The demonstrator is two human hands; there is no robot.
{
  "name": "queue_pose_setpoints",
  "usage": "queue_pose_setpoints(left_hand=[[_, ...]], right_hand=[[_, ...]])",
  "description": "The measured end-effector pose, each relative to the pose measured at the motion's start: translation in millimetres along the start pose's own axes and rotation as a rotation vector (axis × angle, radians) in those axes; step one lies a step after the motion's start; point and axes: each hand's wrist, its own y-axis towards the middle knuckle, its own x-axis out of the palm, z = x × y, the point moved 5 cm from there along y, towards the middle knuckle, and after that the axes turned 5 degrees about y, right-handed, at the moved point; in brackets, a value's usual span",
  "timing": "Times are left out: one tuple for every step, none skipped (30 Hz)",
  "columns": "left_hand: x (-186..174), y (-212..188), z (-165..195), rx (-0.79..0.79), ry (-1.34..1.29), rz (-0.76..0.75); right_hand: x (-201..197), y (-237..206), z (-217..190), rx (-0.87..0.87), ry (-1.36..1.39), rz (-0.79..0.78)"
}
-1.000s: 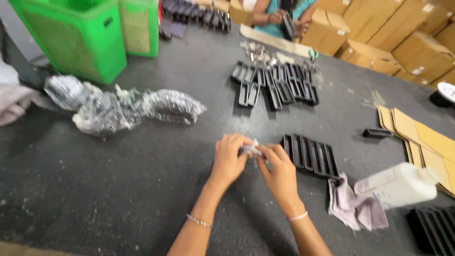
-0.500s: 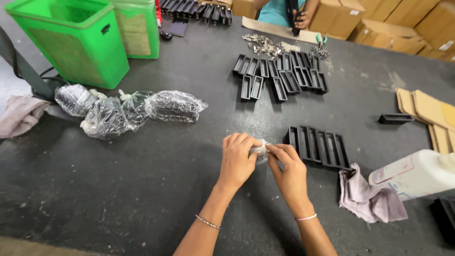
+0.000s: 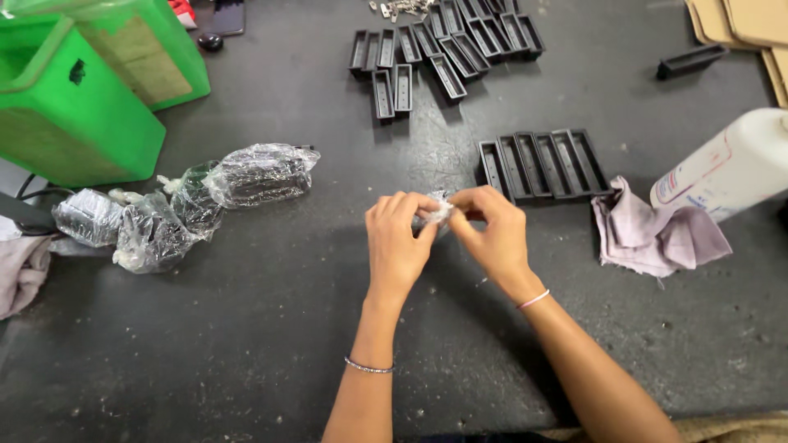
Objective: The person wipes several small black metal parts with a cloth on a workbench. The person picks up each part, wipes it, and places it back on the table. A second person is visible across the table handling similar parts.
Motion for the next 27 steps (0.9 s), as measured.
queue_pose_setpoints(left_hand=[[-0.5, 0.6, -1.0, -0.007, -0.002, -0.006], [-0.7, 0.7, -1.8, -0.014, -0.004, -0.007], [-0.6, 1.0, -3.2, -0.024, 0.0, -0.017], [0.1, 1.0, -4.2, -0.035, 0.004, -0.025], [0.6, 0.9, -5.4, -0.046, 0.008, -0.033], [1.1, 0.8, -6.0, -0.05, 0.006, -0.035], [1.6, 0.8, -6.5, -0.054, 0.004, -0.037], [1.8, 0.8, -7.1, -0.058, 0.002, -0.039], [1.7, 1.2, -7.6, -0.064, 0.007, -0.042], [1.3, 1.0, -8.0, -0.069, 0.009, -0.045], [0.2, 2.0, -8.4, -0.071, 0.012, -0.046], [-0.4, 2.8, -8.6, -0.077, -0.006, -0.057], [-1.8, 3.3, -8.9, -0.084, -0.023, -0.069], [-3.0, 4.1, -9.0, -0.09, -0.038, -0.08], [-5.7, 4.4, -7.8, -0.078, -0.064, -0.061], [-8.0, 4.4, -6.4, -0.068, -0.091, -0.044], [-9.5, 4.3, -4.5, -0.057, -0.12, -0.027], [-11.7, 4.2, -1.5, -0.021, -0.069, 0.007], [-13.0, 3.7, 1.9, 0.012, -0.021, 0.04], [-13.9, 2.5, 5.2, 0.042, 0.025, 0.074], [-13.2, 2.3, 5.8, 0.03, 0.036, 0.078], [-12.5, 1.8, 6.3, 0.019, 0.047, 0.083], [-12.2, 1.6, 6.3, 0.009, 0.059, 0.088], [-11.7, 1.4, 6.5, 0.008, 0.074, 0.093], [-11.5, 1.3, 6.5, 0.009, 0.088, 0.099], [-11.3, 1.3, 6.1, 0.011, 0.101, 0.105], [-10.9, 1.3, 5.4, 0.004, 0.107, 0.107]], right_hand=[[0.6, -0.3, 10.3, 0.117, 0.082, 0.004], [1.9, -1.4, 20.6, 0.23, 0.164, 0.005], [4.2, -1.1, 27.9, 0.284, 0.294, -0.006], [6.7, -1.2, 34.9, 0.335, 0.424, -0.019], [9.6, -1.4, 41.2, 0.386, 0.555, -0.033], [11.3, -1.7, 47.1, 0.433, 0.623, -0.034], [14.0, -1.7, 52.2, 0.48, 0.691, -0.036], [16.1, -1.7, 56.4, 0.526, 0.759, -0.038], [17.5, -1.8, 59.2, 0.561, 0.778, -0.038], [18.5, -2.4, 60.9, 0.594, 0.794, -0.037], [18.7, -2.2, 61.5, 0.625, 0.811, -0.034], [17.5, -0.2, 57.0, 0.548, 0.749, -0.069], [15.8, 1.2, 51.3, 0.473, 0.686, -0.104], [14.3, 2.7, 44.7, 0.397, 0.625, -0.137], [11.8, 2.5, 39.5, 0.354, 0.514, -0.123], [9.0, 1.6, 33.7, 0.313, 0.401, -0.107], [6.0, 1.0, 27.8, 0.274, 0.287, -0.09], [4.5, 1.6, 17.8, 0.157, 0.219, -0.086], [3.1, 1.1, 8.0, 0.043, 0.147, -0.084], [2.6, -0.1, -1.5, -0.07, 0.073, -0.085], [2.9, -0.1, -6.3, -0.098, 0.033, -0.082], [3.0, -0.5, -10.6, -0.127, -0.008, -0.079], [3.5, -0.7, -14.6, -0.157, -0.047, -0.075], [4.4, -0.8, -17.0, -0.164, -0.058, -0.078], [4.8, -0.8, -19.2, -0.173, -0.071, -0.08], [5.3, -0.8, -20.9, -0.183, -0.084, -0.08], [5.7, -0.8, -22.3, -0.191, -0.082, -0.083]])
